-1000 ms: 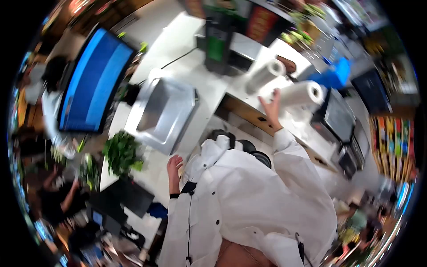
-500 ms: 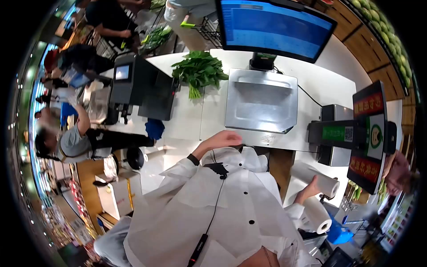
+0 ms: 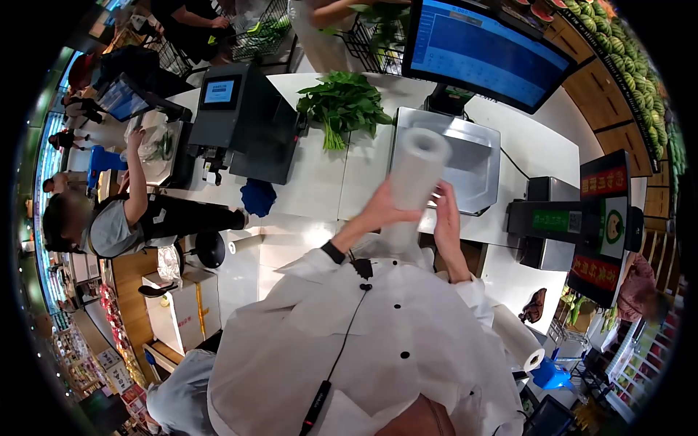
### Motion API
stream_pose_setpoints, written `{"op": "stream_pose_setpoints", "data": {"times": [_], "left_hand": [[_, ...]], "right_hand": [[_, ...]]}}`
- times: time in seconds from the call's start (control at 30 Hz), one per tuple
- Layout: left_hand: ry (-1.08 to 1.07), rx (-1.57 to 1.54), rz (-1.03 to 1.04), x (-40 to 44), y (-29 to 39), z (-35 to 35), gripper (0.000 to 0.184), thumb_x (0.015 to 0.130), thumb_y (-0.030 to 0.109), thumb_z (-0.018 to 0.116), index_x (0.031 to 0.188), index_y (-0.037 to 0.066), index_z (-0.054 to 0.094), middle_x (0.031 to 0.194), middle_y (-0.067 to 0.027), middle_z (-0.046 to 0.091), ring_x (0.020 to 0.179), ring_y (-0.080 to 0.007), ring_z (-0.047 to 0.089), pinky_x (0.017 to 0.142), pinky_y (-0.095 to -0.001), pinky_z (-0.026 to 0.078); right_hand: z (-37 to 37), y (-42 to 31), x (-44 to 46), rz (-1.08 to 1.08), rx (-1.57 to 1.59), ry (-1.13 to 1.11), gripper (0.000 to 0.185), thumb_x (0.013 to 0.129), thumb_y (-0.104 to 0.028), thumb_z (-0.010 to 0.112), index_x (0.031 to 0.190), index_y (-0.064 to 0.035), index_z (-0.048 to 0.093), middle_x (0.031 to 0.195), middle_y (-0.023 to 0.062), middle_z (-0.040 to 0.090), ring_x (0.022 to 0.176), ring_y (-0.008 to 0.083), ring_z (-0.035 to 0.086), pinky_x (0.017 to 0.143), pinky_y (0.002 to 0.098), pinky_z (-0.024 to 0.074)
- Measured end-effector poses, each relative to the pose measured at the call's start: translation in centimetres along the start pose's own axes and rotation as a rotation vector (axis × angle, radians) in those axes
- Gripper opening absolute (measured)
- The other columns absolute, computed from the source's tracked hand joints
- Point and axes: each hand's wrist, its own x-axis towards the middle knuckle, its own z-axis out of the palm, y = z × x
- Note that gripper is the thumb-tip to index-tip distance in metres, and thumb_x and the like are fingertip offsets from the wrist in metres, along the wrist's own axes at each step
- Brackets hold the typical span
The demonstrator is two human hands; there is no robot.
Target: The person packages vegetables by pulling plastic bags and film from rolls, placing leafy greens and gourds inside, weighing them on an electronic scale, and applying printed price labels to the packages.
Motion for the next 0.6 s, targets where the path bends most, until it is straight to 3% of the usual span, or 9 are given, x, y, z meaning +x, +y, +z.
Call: {"op": "stream_pose_setpoints", "data": {"times": [0.13,0.2,0.23,0.33,0.37,0.47,0.5,0.57,0.6], "left_hand": [[0.000,-0.461,-0.108,-3.4,0.4,-6.1,0.074,0.068,0.028,0.079,0.127,0.001,0.044,0.113,-0.0098,0.059,0.101,-0.0218,0.061,0.089,-0.0353,0.050],[0.143,-0.683,-0.047,-4.9,-0.9,-8.0,0.076,0.073,0.043,0.071,0.128,-0.003,0.046,0.117,-0.0153,0.059,0.103,-0.0279,0.061,0.090,-0.0385,0.051],[0.191,-0.666,-0.064,-5.4,-1.3,-8.7,0.080,0.076,0.057,0.060,0.128,-0.003,0.046,0.117,-0.0182,0.058,0.104,-0.0287,0.061,0.088,-0.0389,0.052],[0.295,-0.853,0.005,-6.6,-0.2,-9.3,0.089,0.077,0.069,0.049,0.129,-0.003,0.044,0.119,-0.0209,0.056,0.104,-0.0288,0.060,0.087,-0.0382,0.053],[0.329,-0.879,0.021,-6.7,-0.3,-9.5,0.092,0.078,0.073,0.042,0.128,-0.004,0.045,0.113,-0.0179,0.059,0.094,-0.0268,0.063,0.082,-0.0369,0.054],[0.174,-1.026,0.024,-7.5,0.0,-11.0,0.090,0.081,0.072,0.037,0.130,-0.002,0.044,0.113,-0.0170,0.059,0.095,-0.0258,0.063,0.081,-0.0360,0.054],[0.174,-1.026,0.018,-7.7,1.2,-10.6,0.090,0.081,0.072,0.037,0.130,-0.002,0.044,0.113,-0.0170,0.059,0.095,-0.0258,0.063,0.081,-0.0360,0.054],[0.470,-1.092,-0.013,-7.6,4.2,-9.1,0.084,0.084,0.071,0.031,0.127,0.000,0.047,0.110,-0.0148,0.060,0.094,-0.0250,0.062,0.079,-0.0346,0.054],[0.468,-1.091,-0.020,-8.1,3.4,-10.1,0.084,0.084,0.071,0.031,0.127,0.000,0.047,0.110,-0.0148,0.060,0.094,-0.0250,0.062,0.079,-0.0346,0.054]], "right_hand": [[6.1,-0.1,1.9,-0.064,-0.056,-0.018,0.038,0.100,-0.029,0.044,0.128,-0.0030,0.044,0.122,0.0073,0.050,0.109,0.0166,0.048,0.091,0.0282,0.0405],[8.5,0.8,2.0,0.395,0.042,-0.197,0.039,0.100,-0.034,0.043,0.121,-0.0017,0.050,0.109,0.0061,0.057,0.099,0.0133,0.051,0.086,0.0259,0.0421],[9.5,0.9,1.8,0.400,0.042,-0.202,0.039,0.100,-0.034,0.043,0.121,-0.0017,0.050,0.109,0.0061,0.057,0.099,0.0133,0.051,0.086,0.0259,0.0421],[12.3,0.6,1.7,0.246,-0.217,-0.160,0.032,0.099,-0.028,0.047,0.100,0.0015,0.058,0.080,0.0099,0.061,0.074,0.0131,0.054,0.070,0.0270,0.0450],[13.2,0.1,1.9,0.249,-0.220,-0.159,0.032,0.099,-0.028,0.047,0.100,0.0015,0.058,0.080,0.0099,0.061,0.074,0.0131,0.054,0.070,0.0270,0.0450],[15.6,-0.1,2.5,0.191,-0.233,-0.138,0.032,0.098,-0.027,0.047,0.091,0.0033,0.056,0.071,0.0113,0.058,0.065,0.0138,0.051,0.064,0.0295,0.0443],[16.0,1.4,3.0,0.191,-0.262,-0.159,0.031,0.098,-0.026,0.047,0.090,0.0030,0.055,0.071,0.0134,0.059,0.064,0.0184,0.054,0.062,0.0328,0.0448],[16.8,2.1,3.2,0.196,-0.288,-0.173,0.030,0.098,-0.025,0.047,0.089,0.0028,0.054,0.071,0.0155,0.060,0.062,0.0230,0.057,0.061,0.0362,0.0453],[17.2,1.7,3.2,0.042,-0.408,-0.148,0.027,0.097,-0.023,0.046,0.090,0.0021,0.053,0.071,0.0187,0.060,0.063,0.0305,0.059,0.060,0.0404,0.0452]]}}
